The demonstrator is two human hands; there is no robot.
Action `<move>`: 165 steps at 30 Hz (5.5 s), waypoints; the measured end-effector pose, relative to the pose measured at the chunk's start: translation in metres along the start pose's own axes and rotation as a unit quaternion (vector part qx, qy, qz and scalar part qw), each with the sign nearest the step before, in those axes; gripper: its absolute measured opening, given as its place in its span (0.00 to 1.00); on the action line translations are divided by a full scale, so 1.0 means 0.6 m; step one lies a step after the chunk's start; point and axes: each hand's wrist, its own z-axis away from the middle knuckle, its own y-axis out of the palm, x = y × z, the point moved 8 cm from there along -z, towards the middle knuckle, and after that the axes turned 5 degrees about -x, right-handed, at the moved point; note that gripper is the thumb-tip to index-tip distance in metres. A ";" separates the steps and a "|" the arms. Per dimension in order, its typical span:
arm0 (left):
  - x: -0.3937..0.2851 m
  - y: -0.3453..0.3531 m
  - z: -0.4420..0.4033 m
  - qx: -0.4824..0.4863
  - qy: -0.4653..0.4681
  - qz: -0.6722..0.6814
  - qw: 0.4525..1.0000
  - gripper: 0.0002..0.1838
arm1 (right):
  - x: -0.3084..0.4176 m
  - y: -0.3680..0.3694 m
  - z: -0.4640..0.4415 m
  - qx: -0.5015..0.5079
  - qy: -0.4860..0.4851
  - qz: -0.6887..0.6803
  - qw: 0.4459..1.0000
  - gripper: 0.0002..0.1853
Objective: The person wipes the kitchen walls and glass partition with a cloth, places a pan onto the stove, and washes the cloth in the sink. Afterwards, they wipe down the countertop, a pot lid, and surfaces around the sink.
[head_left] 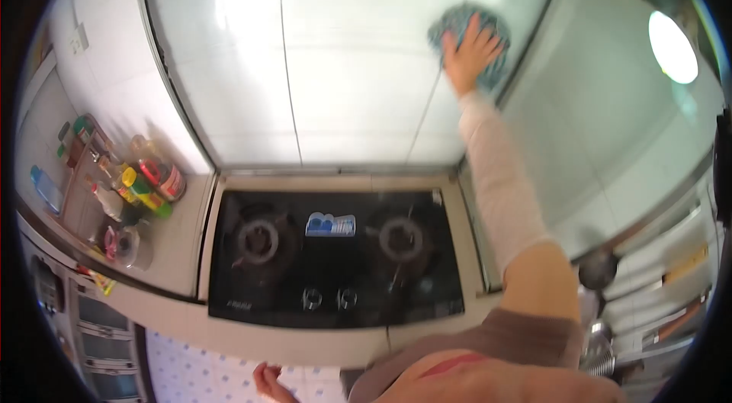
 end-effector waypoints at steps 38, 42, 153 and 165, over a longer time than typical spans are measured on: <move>-0.129 0.262 -0.081 0.104 0.041 0.098 0.989 0.11 | -0.062 0.020 -0.312 -0.117 -0.079 0.075 0.987 0.38; -0.147 0.325 -0.068 0.129 -0.007 0.121 0.984 0.11 | 0.233 0.031 -0.304 -0.140 -0.172 0.143 0.965 0.33; -0.222 0.020 -0.443 -0.219 0.292 -0.160 0.917 0.19 | 0.919 0.086 0.716 0.586 -0.351 -0.459 0.568 0.31; -0.265 0.045 -0.437 -0.200 0.355 -0.208 0.889 0.14 | 0.492 0.104 0.514 0.612 -0.451 -0.247 0.601 0.26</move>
